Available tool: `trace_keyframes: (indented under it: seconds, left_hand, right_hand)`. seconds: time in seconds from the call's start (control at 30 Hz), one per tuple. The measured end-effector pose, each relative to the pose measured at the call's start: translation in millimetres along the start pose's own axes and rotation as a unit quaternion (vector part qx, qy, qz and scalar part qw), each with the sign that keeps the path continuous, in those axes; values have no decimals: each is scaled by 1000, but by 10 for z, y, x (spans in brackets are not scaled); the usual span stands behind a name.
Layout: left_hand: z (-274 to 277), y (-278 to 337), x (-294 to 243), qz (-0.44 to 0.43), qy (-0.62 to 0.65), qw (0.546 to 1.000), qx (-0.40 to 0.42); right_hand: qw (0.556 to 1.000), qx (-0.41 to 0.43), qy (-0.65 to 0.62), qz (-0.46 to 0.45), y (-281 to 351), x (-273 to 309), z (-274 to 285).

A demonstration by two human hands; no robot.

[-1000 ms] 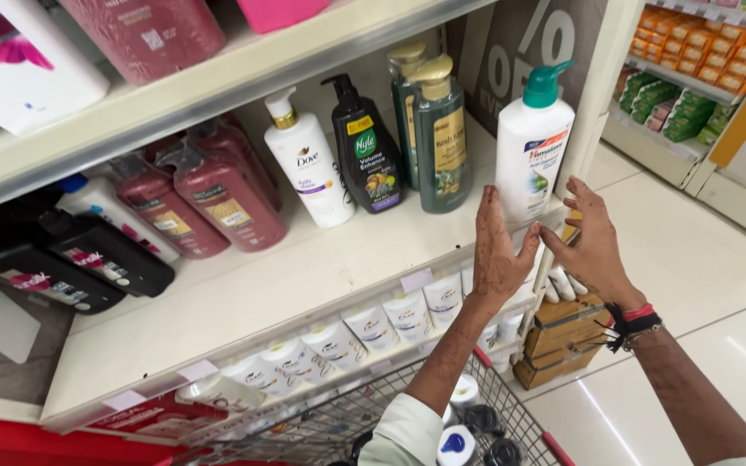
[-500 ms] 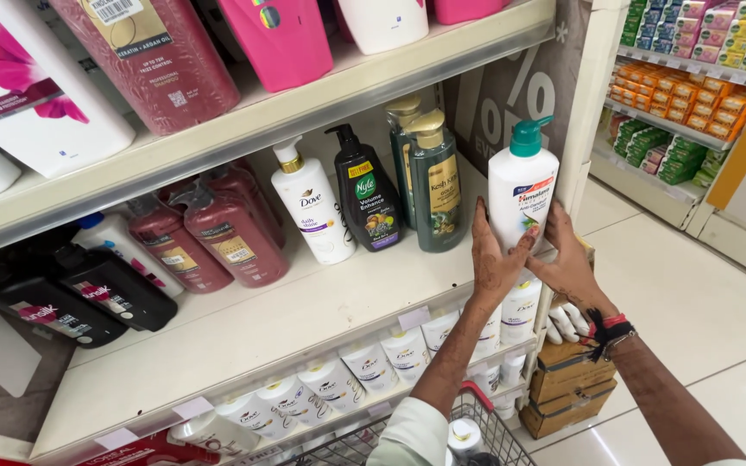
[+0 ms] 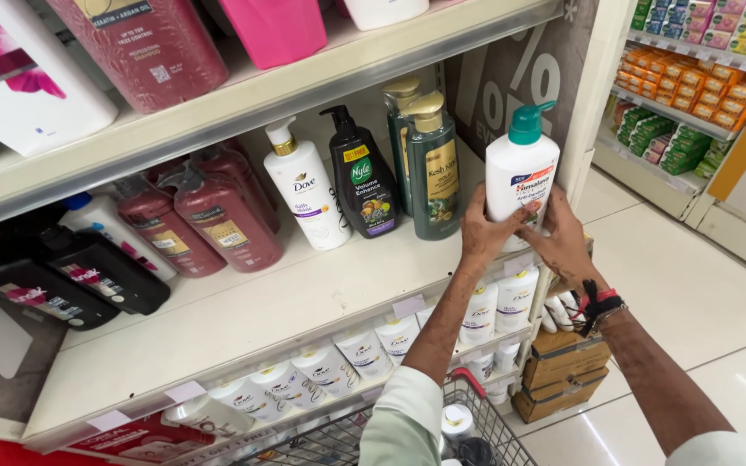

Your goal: Cleaning individual product bottles with a cloth while organizing them in a shopping cart.

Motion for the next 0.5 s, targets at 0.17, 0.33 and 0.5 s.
trace_keyframes:
  seconds: [0.17, 0.33, 0.5]
  left_hand:
    - [100, 96, -170, 1, 20, 1000, 9]
    - [267, 458, -576, -32, -6, 999, 36]
    - [554, 1032, -795, -51, -73, 995, 36]
  right_hand:
    - [998, 13, -40, 54, 132, 293, -81]
    - [1000, 3, -28, 4, 470, 404, -55]
    - [992, 37, -85, -82, 1064, 376, -167]
Point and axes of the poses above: each hand's wrist, its own y-axis away from the middle knuckle, its own z-axis out of the back of the hand, x = y × z, the point moved 9 cm from there along -y, towards the middle knuckle, and after that the axes turned 9 degrees about -x, right-handed, at the moved point
